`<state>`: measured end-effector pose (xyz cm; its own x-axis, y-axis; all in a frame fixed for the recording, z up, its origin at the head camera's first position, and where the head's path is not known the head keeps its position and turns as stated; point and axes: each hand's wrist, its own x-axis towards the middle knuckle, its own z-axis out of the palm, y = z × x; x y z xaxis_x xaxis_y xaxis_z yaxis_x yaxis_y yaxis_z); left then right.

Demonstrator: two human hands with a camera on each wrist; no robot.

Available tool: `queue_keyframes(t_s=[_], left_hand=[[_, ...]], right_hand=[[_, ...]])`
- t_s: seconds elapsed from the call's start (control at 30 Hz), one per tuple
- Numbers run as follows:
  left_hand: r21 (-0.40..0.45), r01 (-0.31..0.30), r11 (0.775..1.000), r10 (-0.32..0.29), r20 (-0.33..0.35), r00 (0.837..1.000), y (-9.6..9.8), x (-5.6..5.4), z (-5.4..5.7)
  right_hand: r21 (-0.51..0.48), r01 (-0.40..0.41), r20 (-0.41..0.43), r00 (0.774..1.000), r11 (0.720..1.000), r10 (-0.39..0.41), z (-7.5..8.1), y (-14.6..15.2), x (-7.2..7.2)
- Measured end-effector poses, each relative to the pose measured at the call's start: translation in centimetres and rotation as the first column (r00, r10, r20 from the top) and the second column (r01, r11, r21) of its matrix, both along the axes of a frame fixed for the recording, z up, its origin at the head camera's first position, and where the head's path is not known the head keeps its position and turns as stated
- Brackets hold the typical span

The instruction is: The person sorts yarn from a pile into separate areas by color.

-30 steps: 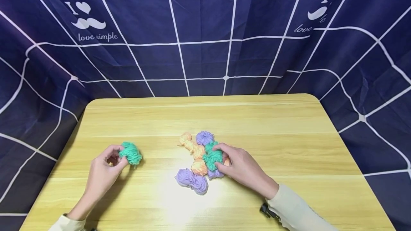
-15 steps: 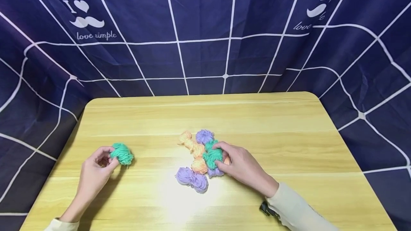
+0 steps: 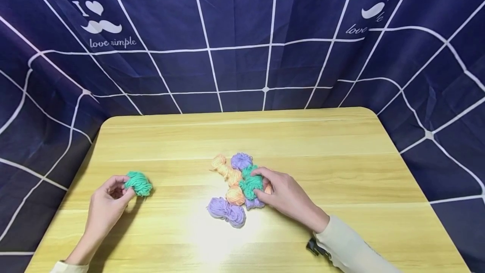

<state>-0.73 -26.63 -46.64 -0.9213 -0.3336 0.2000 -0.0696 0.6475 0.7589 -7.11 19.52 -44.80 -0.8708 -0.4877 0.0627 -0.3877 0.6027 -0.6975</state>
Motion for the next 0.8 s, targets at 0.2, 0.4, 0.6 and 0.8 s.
queue_keyframes(t_s=[0.2,0.4,0.6,0.8], left_hand=[[-0.033,-0.006,0.999,0.006,0.013,1.000,-0.5,0.1,-0.2],[-0.028,0.010,1.000,-0.009,0.024,1.000,-0.8,0.2,-0.5],[0.000,0.018,1.000,-0.018,0.042,0.999,-0.9,0.2,-0.8],[0.003,0.028,1.000,-0.028,0.013,1.000,-1.0,0.2,-1.0]], right_hand=[[-0.007,0.011,-0.009,1.000,1.000,-0.011,0.0,-0.1,0.0],[-0.021,0.026,-0.012,1.000,0.999,-0.026,0.0,-0.2,0.1],[-0.020,0.038,-0.033,0.999,0.999,-0.039,-0.2,-0.4,0.1],[-0.032,0.054,-0.057,0.997,0.998,-0.056,-0.4,-0.5,0.1]])
